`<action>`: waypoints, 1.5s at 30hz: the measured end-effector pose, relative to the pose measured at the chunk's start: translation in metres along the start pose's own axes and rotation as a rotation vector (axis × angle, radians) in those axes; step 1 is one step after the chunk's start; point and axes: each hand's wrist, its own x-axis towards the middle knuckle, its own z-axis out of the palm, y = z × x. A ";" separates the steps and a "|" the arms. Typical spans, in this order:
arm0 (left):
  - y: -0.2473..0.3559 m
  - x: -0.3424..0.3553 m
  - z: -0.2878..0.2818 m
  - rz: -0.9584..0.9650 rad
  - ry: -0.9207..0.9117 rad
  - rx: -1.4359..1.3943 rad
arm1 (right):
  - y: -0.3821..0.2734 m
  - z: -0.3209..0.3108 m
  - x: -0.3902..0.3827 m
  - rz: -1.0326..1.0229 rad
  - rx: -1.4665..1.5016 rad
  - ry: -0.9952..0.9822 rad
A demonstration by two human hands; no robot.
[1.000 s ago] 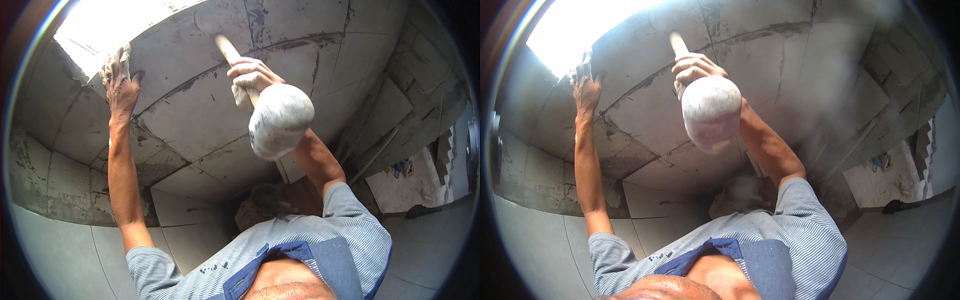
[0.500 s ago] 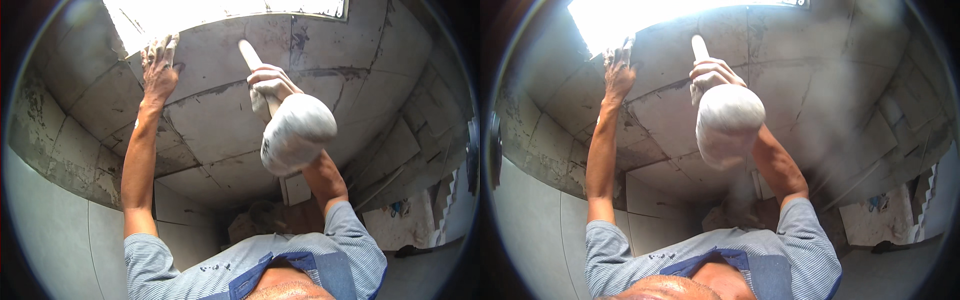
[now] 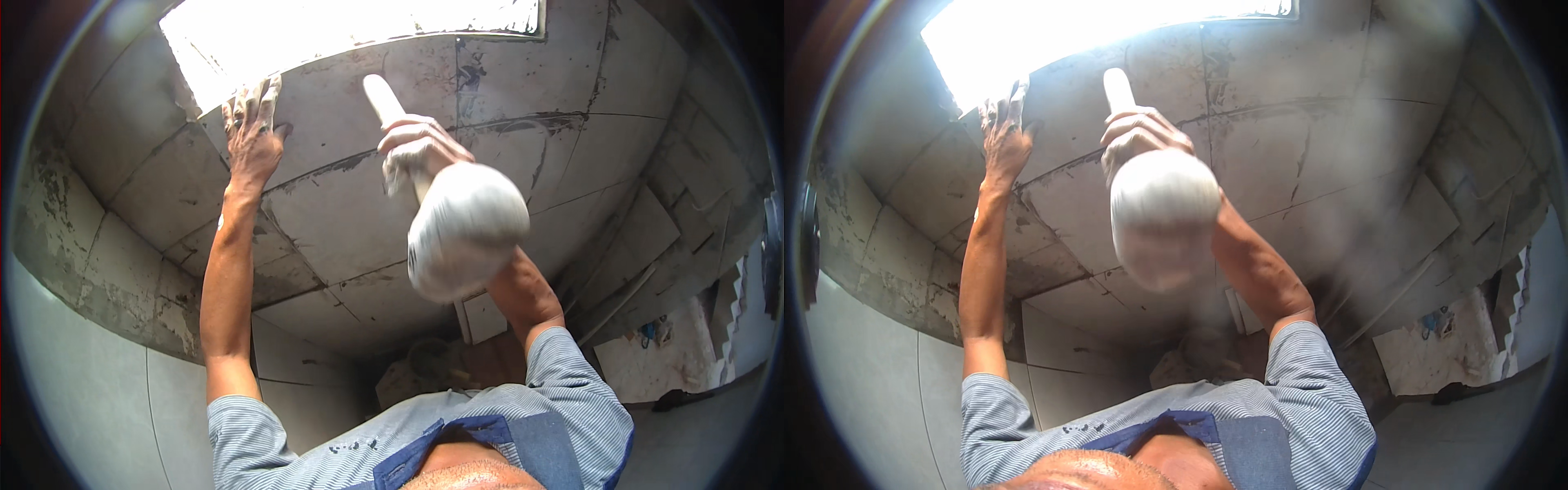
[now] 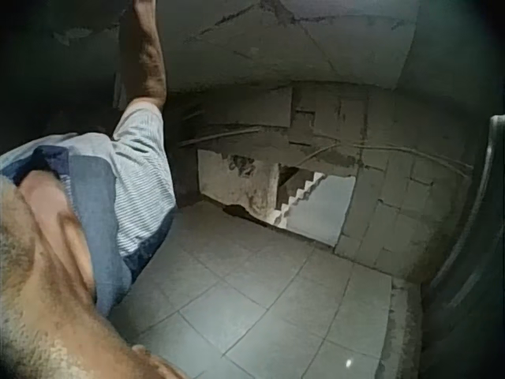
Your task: The person applies mortar to the ceiling and onto a tile using a trowel, presses the tile against the ceiling by hand, and taps it into place with a rubber mallet.
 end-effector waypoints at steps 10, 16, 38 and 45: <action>0.002 -0.001 0.004 -0.006 0.019 0.017 | 0.003 0.005 -0.014 0.087 -0.014 -0.036; 0.001 -0.001 0.001 0.000 0.008 0.001 | 0.006 0.005 -0.028 0.058 0.013 0.016; 0.002 0.004 0.007 0.025 0.006 0.012 | 0.014 -0.011 -0.038 0.173 0.020 -0.085; -0.003 -0.001 0.012 0.070 0.113 0.077 | 0.001 -0.001 -0.031 0.210 -0.043 -0.019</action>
